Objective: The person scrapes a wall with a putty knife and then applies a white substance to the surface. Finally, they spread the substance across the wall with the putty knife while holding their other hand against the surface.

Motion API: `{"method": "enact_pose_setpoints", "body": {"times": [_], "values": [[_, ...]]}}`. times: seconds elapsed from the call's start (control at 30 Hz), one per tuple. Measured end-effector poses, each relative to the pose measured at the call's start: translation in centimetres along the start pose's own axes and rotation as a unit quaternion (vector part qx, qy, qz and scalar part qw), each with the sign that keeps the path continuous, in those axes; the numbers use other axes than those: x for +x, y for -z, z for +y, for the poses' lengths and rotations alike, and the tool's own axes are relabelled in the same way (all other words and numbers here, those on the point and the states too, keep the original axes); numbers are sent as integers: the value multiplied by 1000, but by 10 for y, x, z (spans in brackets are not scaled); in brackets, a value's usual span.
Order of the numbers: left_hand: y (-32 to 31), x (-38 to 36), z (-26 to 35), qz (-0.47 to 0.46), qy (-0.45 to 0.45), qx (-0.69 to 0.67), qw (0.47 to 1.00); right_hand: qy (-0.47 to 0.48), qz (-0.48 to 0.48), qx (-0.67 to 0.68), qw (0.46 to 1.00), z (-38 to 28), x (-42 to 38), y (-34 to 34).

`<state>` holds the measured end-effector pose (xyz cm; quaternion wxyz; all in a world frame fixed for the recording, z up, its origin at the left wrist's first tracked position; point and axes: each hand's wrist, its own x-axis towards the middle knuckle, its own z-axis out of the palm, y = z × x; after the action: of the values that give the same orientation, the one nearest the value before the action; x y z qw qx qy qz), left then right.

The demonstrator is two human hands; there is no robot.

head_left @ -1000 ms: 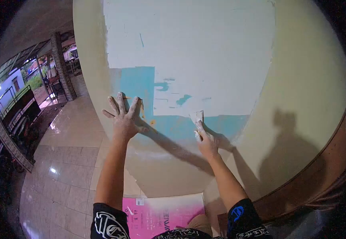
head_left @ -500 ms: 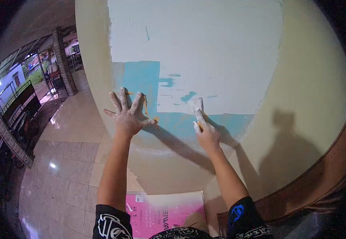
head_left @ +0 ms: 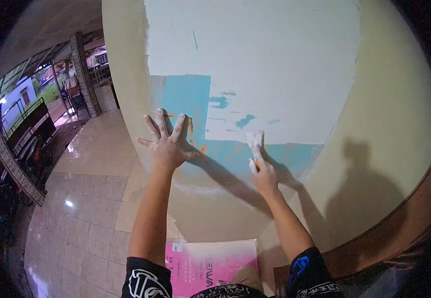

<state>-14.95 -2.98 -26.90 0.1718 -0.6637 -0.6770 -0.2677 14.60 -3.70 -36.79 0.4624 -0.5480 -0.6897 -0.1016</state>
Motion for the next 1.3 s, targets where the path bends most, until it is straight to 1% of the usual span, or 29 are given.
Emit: {"method": "enact_pose_setpoints", "body": {"times": [0.07,0.13,0.2,0.23,0.27,0.33,0.37,0.4,0.47,0.5,0.53,0.6,0.63,0.67,0.73,0.77,0.8,0.87,0.9,0.93,1.0,1.03,1.07,1.13,1.17,1.2,1.27,1.3], "values": [[-3,1,-3,7,-10,32,999,-47,-68,-50,995,-14,14,7],[-5,2,-4,15,-17,27,999,-38,-46,-41,997,10,4,-12],[-2,2,-3,5,-6,31,1000,29,1,13,999,25,-15,-14],[-11,2,-7,30,-18,34,999,46,17,38,998,29,-16,-10],[-16,6,-11,32,-19,33,999,46,19,37,998,33,-11,-11],[-28,6,-15,81,-38,47,995,-19,-60,-13,998,14,5,7],[-4,1,-3,21,-9,28,999,-39,-58,-19,997,3,14,16],[-6,0,-2,19,-10,27,999,-41,-59,-21,997,6,10,14],[-7,2,-5,26,-14,23,999,-43,-14,34,998,14,-2,1],[-1,1,-2,11,-7,19,1000,-56,-30,55,996,14,-11,-1],[0,1,-1,15,-8,17,1000,-53,-27,54,997,18,-11,-2],[-3,2,-3,3,-2,18,1000,0,6,48,999,24,-8,-4],[-10,4,-6,36,-14,40,998,-45,-20,45,998,3,5,16],[-17,4,-10,31,-15,39,999,-48,-23,44,998,7,12,17],[-10,3,-7,34,-35,44,998,-41,-22,5,999,9,22,20],[-6,3,-5,10,-21,26,999,-110,-53,0,993,4,14,21],[-5,3,-4,11,-22,26,999,-110,-51,0,993,12,3,15],[-7,2,-4,30,-16,20,999,3,-1,-8,1000,36,-11,0],[-7,2,-3,32,-19,21,999,6,5,-9,1000,34,-6,-1],[-7,1,-2,33,-18,25,999,7,6,-5,1000,17,4,7],[-10,0,3,35,-4,7,999,-30,-44,-38,998,-7,25,23],[-19,0,4,30,3,0,1000,-25,-44,-1,999,-2,25,18],[-26,-1,5,31,3,4,1000,-26,-44,2,999,8,20,9],[-33,-4,10,44,-6,-27,999,100,64,-7,993,34,1,-11],[-24,-6,17,12,26,-39,999,78,11,-104,991,45,-7,-14],[-18,-4,20,14,28,-39,999,81,12,-103,991,39,-3,-13],[-13,-6,24,-20,52,-30,998,41,-84,-124,988,6,4,1],[-15,-7,23,7,48,-47,998,51,-93,-132,986,-21,14,13]]}}
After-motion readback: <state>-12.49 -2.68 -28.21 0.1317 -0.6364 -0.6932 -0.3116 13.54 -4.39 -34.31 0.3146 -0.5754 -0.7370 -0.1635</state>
